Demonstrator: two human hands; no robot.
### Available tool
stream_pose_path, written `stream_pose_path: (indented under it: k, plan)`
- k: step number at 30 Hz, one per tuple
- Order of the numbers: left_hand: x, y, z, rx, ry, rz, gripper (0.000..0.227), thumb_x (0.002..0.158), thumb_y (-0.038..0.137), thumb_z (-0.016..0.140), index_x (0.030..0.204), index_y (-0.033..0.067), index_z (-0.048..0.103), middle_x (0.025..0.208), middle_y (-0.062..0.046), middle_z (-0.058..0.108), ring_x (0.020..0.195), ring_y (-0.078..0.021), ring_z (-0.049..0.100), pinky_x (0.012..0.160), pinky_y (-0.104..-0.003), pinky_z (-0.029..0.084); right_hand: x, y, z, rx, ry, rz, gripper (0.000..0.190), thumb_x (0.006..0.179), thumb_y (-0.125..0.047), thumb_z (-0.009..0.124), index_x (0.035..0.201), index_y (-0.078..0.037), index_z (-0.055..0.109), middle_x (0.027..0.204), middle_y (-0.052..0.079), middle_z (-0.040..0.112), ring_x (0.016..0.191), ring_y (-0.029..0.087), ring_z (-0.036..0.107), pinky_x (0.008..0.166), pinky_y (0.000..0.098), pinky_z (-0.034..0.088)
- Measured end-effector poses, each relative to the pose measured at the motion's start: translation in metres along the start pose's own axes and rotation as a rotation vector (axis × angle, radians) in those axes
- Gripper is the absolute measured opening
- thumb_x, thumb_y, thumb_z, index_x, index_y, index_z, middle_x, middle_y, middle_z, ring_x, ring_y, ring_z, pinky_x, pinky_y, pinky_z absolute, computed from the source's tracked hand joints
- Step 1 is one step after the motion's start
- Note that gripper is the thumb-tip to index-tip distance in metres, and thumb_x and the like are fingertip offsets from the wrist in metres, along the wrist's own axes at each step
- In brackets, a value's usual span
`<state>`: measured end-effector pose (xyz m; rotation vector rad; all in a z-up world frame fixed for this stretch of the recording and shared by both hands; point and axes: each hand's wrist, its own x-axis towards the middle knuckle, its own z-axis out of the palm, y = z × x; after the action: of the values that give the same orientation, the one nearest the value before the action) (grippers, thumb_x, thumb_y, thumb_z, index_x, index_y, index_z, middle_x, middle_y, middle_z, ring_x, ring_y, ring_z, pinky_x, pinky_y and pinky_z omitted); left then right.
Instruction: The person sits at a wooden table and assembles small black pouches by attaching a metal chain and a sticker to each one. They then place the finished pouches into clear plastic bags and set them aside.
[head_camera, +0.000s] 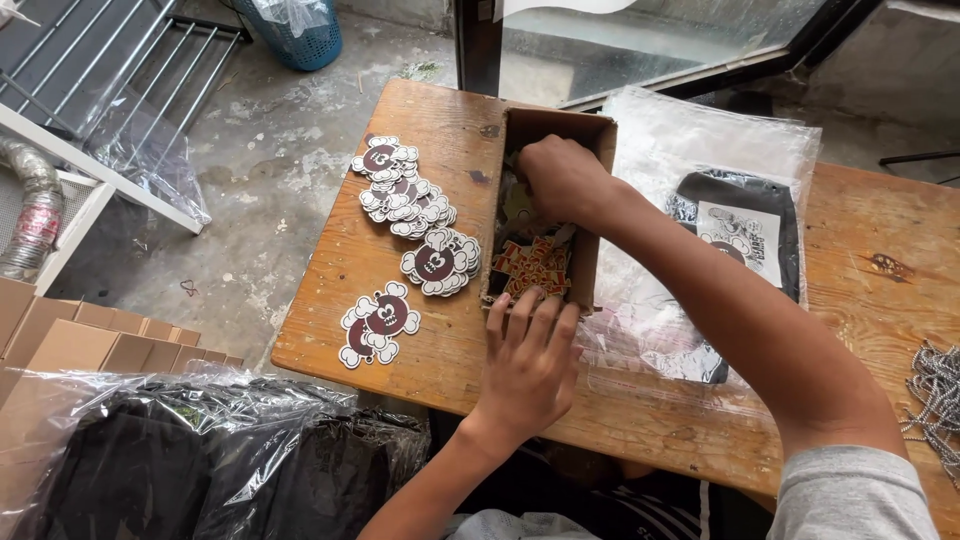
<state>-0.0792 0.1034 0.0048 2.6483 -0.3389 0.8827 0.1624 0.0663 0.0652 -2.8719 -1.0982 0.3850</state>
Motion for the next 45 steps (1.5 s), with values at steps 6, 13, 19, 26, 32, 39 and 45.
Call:
stream_pose_path:
  k: [6,13,19,26,32,39,45]
  plan:
    - [0.004,-0.005,0.011,0.032,-0.076,-0.021,0.061,0.082,0.033,0.074,0.133,0.0097,0.049,0.13,-0.011,0.055,0.125,-0.0305,0.048,0.115,-0.05,0.029,-0.029,0.003,-0.01,0.108,0.307,-0.133,0.015,0.102,0.001,0.052,0.089,0.0,0.061,0.081,0.013,0.066,0.068,0.024,0.058,0.057,0.0355,0.053]
    - [0.035,-0.019,-0.002,0.062,-0.134,0.041,0.058,0.086,0.031,0.069,0.137,0.0116,0.047,0.129,-0.008,0.057,0.124,-0.0283,0.05,0.116,-0.047,0.031,-0.171,0.038,-0.018,0.26,0.833,-0.203,0.01,0.094,0.004,0.065,0.098,-0.005,0.061,0.061,0.002,0.055,0.049,0.019,0.048,0.051,0.034,0.037]
    - [0.043,0.027,0.015,-0.165,0.081,0.157,0.043,0.089,0.024,0.064,0.125,0.0005,0.061,0.131,-0.024,0.055,0.128,-0.0453,0.05,0.111,-0.056,0.034,-0.304,0.063,0.027,0.563,0.853,0.207,0.018,0.092,-0.001,0.067,0.108,-0.008,0.07,0.081,0.009,0.074,0.073,0.02,0.072,0.079,0.0373,0.057]
    - [0.039,0.061,0.091,-0.087,-0.239,0.475,0.063,0.056,0.018,0.083,0.113,0.0089,0.056,0.098,-0.013,0.05,0.097,-0.0355,0.055,0.088,-0.047,0.044,-0.381,0.031,0.102,0.788,0.623,0.42,0.038,0.095,-0.014,0.049,0.129,-0.012,0.067,0.11,0.017,0.077,0.102,0.035,0.073,0.087,0.0504,0.056]
    - [0.072,0.07,0.108,-0.111,-0.131,0.413,0.027,0.074,0.012,0.067,0.1,0.0106,0.057,0.083,-0.004,0.047,0.074,-0.0275,0.055,0.067,-0.041,0.043,-0.361,0.017,0.108,0.663,0.637,0.125,0.048,0.095,-0.008,0.046,0.142,0.0,0.052,0.129,0.026,0.064,0.115,0.042,0.064,0.095,0.0523,0.051]
    - [0.091,0.086,0.094,-0.137,0.055,0.459,0.03,0.07,0.011,0.067,0.099,0.0104,0.059,0.08,-0.004,0.046,0.072,-0.0267,0.054,0.065,-0.04,0.043,-0.242,0.062,0.159,0.345,0.58,0.357,0.056,0.09,-0.013,0.057,0.143,0.001,0.048,0.149,0.02,0.044,0.142,0.034,0.041,0.119,0.044,0.031]
    - [0.083,0.089,0.088,-0.139,0.09,0.48,0.021,0.074,0.013,0.066,0.094,0.0119,0.059,0.078,-0.003,0.042,0.069,-0.0249,0.05,0.062,-0.038,0.041,-0.161,0.146,0.2,-0.469,0.524,0.758,0.042,0.099,-0.019,0.052,0.139,-0.008,0.061,0.146,0.002,0.059,0.141,0.019,0.046,0.107,0.0361,0.041]
